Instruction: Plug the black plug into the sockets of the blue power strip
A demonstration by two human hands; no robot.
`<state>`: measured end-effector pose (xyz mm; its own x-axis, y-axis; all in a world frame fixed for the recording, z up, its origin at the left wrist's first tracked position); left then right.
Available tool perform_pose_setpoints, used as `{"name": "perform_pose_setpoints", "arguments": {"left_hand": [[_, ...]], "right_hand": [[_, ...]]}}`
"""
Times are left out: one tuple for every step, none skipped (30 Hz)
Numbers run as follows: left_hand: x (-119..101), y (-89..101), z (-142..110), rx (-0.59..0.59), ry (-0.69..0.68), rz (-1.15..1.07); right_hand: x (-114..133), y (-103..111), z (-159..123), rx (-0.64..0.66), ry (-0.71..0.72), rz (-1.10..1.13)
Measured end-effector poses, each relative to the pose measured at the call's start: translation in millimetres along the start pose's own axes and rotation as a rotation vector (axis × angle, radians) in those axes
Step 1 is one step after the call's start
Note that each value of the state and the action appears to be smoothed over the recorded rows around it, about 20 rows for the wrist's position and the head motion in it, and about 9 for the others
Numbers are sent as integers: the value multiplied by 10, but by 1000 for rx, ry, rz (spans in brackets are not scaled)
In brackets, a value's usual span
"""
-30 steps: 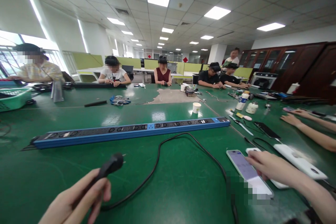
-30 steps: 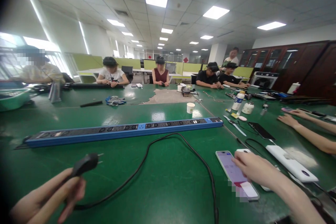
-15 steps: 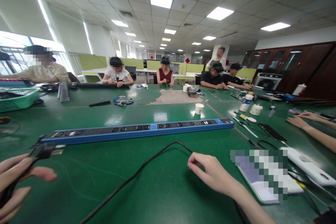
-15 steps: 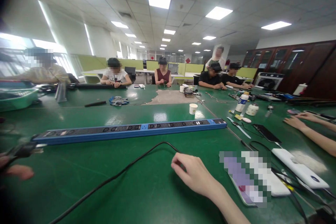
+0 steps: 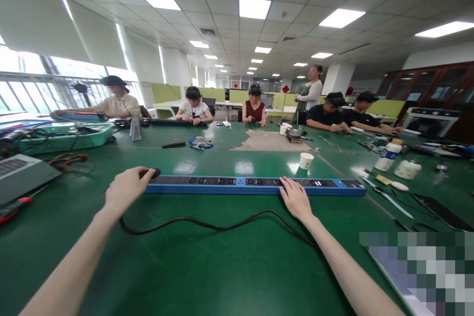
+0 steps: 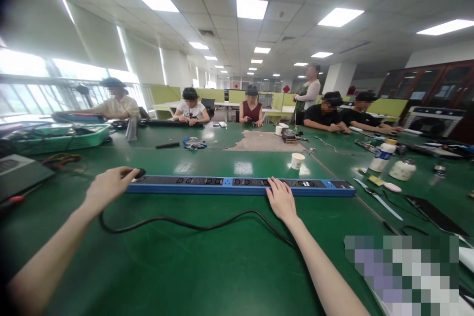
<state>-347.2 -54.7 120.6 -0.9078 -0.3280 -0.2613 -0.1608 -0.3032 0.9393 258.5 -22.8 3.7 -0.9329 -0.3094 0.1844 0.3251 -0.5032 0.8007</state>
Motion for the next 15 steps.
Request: {"name": "perform_pose_setpoints", "arguments": {"left_hand": [[-17,-64,20,4,12,3],[-24,-137,45,7,14,0],[-25,-216,79,9,10,-8],[-21,-297,120,8,7,-14],[-14,-378,168,7,13,-17],[-2,-457,218,1,32,-16],[12,-530,268,-7,60,-13],[27,-595,314,-16,89,-8],[40,-653,354,-26,112,-4],[50,-703,386,-32,126,-1],[57,-745,411,-33,129,1],[61,-779,429,-34,126,4],[64,-803,439,-33,123,8],[68,-819,444,-32,122,12],[72,-826,445,-32,127,17]], "right_hand": [[-26,-22,3,1,7,-6],[-51,-28,15,12,13,-7],[-79,-20,34,32,17,-6],[-111,-1,61,60,20,-2],[-146,25,91,92,27,4],[-186,57,120,122,36,9],[-226,88,145,146,49,13],[-265,116,162,162,65,13],[-300,138,170,168,85,10],[-328,150,168,166,108,4],[-347,152,158,157,130,-5],[-359,144,143,145,150,-14],[-365,129,125,128,163,-22],[-366,110,108,111,166,-28],[-363,90,94,94,162,-30]]}}
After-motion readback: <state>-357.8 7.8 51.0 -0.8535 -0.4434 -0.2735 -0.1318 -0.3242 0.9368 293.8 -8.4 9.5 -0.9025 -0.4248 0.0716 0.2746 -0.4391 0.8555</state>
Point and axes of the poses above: each hand's wrist, its own z-axis towards the middle knuckle, its own y-axis out of the back of the hand, x = y × z, the point moved 3 cm from there along z, towards the middle knuckle, and after that the axes turned 5 degrees about z, right-handed, at the moved point
